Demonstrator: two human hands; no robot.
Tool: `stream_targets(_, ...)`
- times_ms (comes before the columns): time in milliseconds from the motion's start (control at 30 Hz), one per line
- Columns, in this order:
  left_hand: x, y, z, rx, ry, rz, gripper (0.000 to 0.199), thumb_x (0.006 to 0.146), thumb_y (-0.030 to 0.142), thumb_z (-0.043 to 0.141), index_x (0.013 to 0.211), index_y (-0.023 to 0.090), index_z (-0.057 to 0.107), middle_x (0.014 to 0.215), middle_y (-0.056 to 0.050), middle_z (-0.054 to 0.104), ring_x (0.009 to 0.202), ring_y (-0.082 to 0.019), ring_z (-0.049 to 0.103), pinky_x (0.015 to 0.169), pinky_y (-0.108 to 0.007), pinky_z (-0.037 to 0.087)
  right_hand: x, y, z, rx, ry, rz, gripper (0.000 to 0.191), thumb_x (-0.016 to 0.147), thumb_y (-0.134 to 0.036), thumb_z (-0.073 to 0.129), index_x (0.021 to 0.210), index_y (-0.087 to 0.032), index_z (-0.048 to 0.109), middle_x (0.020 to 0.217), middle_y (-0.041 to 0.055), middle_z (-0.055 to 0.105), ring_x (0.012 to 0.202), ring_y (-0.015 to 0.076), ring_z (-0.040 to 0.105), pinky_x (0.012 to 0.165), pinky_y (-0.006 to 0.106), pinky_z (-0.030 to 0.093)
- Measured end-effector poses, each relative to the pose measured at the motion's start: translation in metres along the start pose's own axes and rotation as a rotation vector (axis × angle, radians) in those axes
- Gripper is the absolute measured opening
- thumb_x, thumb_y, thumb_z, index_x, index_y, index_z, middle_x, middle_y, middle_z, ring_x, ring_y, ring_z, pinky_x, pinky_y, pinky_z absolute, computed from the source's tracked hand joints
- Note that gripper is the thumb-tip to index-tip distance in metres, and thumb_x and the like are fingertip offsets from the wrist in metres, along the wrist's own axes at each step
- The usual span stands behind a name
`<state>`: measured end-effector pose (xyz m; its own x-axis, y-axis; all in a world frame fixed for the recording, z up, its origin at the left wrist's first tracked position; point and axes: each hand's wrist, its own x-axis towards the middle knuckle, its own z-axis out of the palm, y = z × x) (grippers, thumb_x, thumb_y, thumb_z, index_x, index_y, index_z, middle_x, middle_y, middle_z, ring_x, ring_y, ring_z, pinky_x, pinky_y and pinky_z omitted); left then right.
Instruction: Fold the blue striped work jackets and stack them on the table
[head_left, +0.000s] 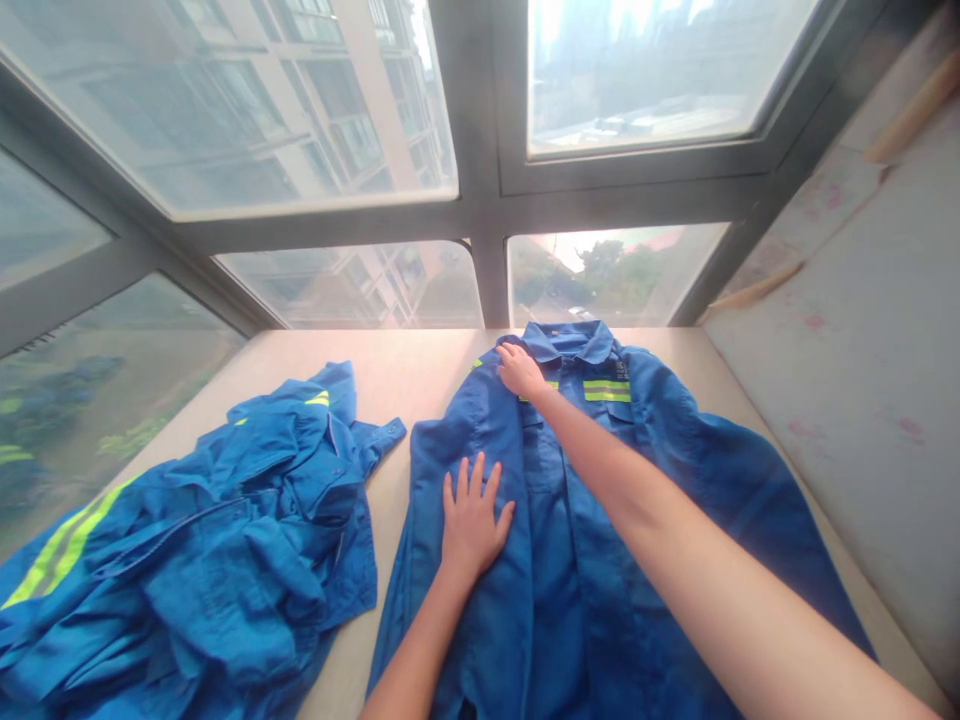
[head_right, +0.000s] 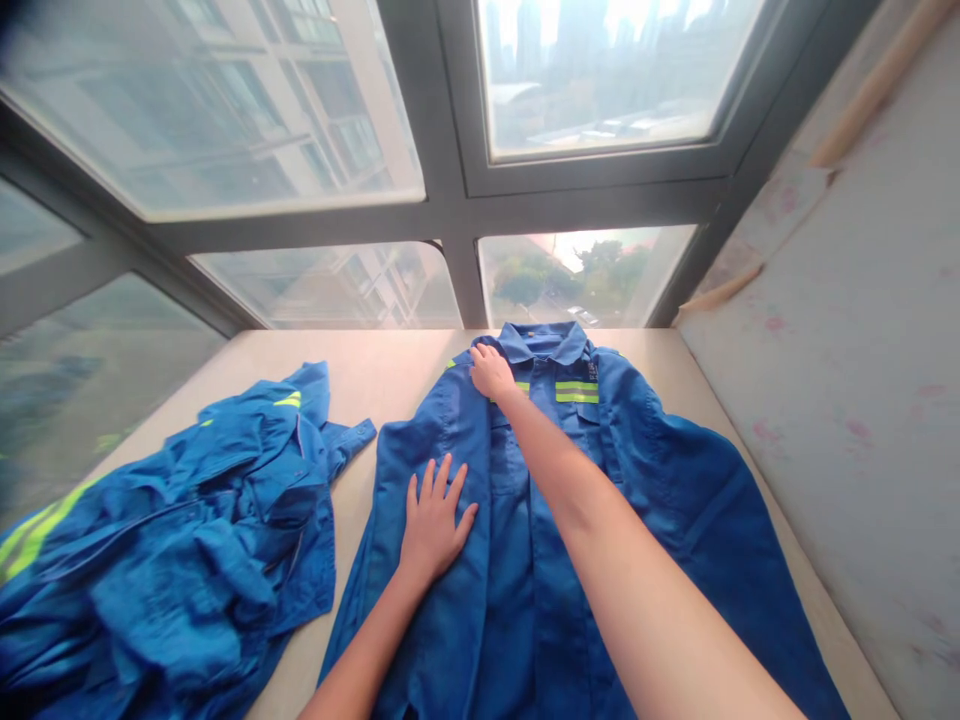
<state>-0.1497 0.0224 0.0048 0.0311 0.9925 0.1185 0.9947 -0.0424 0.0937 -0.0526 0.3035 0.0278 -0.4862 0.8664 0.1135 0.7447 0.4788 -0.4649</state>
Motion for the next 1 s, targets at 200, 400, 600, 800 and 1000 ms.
stream_targets(200, 0.002, 0.001, -0.002, 0.003, 0.004, -0.003, 0.059, 0.096, 0.046, 0.044, 0.152, 0.029, 0.040, 0.163, -0.007, 0.027, 0.150, -0.036, 0.023, 0.119, -0.061, 0.018, -0.110, 0.012, -0.018, 0.027, 0.168, -0.050, 0.049, 0.095, -0.025, 0.042, 0.142, -0.016, 0.049, 0.151, 0.0144, 0.044, 0.141, 0.0256, 0.038, 0.116, 0.046, 0.035)
stream_targets(400, 0.005, 0.001, -0.003, 0.002, 0.013, -0.007, 0.058, 0.096, 0.047, 0.044, 0.150, 0.027, 0.044, 0.162, -0.009, 0.032, 0.149, -0.036, 0.025, 0.119, -0.060, 0.019, -0.264, 0.111, -0.093, -0.122, 0.425, 0.138, 0.045, 0.098, -0.030, 0.037, 0.136, -0.016, 0.056, 0.142, 0.0131, 0.054, 0.136, 0.0250, 0.045, 0.117, 0.045, 0.035)
stream_targets(600, 0.011, 0.002, -0.002, 0.052, -0.010, -0.009, 0.058, 0.097, 0.047, 0.041, 0.150, 0.023, 0.045, 0.161, -0.011, 0.032, 0.147, -0.036, 0.028, 0.117, -0.061, 0.020, -0.367, 0.186, -0.120, -0.420, 0.333, 0.377, 0.058, 0.097, -0.042, 0.038, 0.145, -0.011, 0.045, 0.153, 0.0189, 0.042, 0.142, 0.0344, 0.036, 0.112, 0.055, 0.035)
stream_targets(800, 0.014, 0.005, -0.012, 0.002, -0.010, -0.031, 0.053, 0.094, 0.039, 0.046, 0.143, 0.019, 0.053, 0.157, -0.015, 0.040, 0.145, -0.038, 0.031, 0.116, -0.061, 0.023, -0.409, 0.195, -0.097, -0.405, 0.226, 0.441, 0.053, 0.098, -0.048, 0.039, 0.130, -0.012, 0.062, 0.138, 0.0194, 0.056, 0.130, 0.0320, 0.049, 0.109, 0.048, 0.040)
stream_targets(1000, 0.092, 0.089, -0.031, -0.598, -0.025, -0.093, 0.042, 0.087, 0.024, 0.053, 0.126, 0.012, 0.062, 0.139, -0.018, 0.058, 0.134, -0.031, 0.048, 0.114, -0.046, 0.033, -0.380, 0.212, -0.116, -0.212, 0.424, 0.457, 0.045, 0.100, -0.034, 0.033, 0.123, -0.012, 0.065, 0.135, 0.0174, 0.059, 0.128, 0.0270, 0.053, 0.110, 0.044, 0.042)
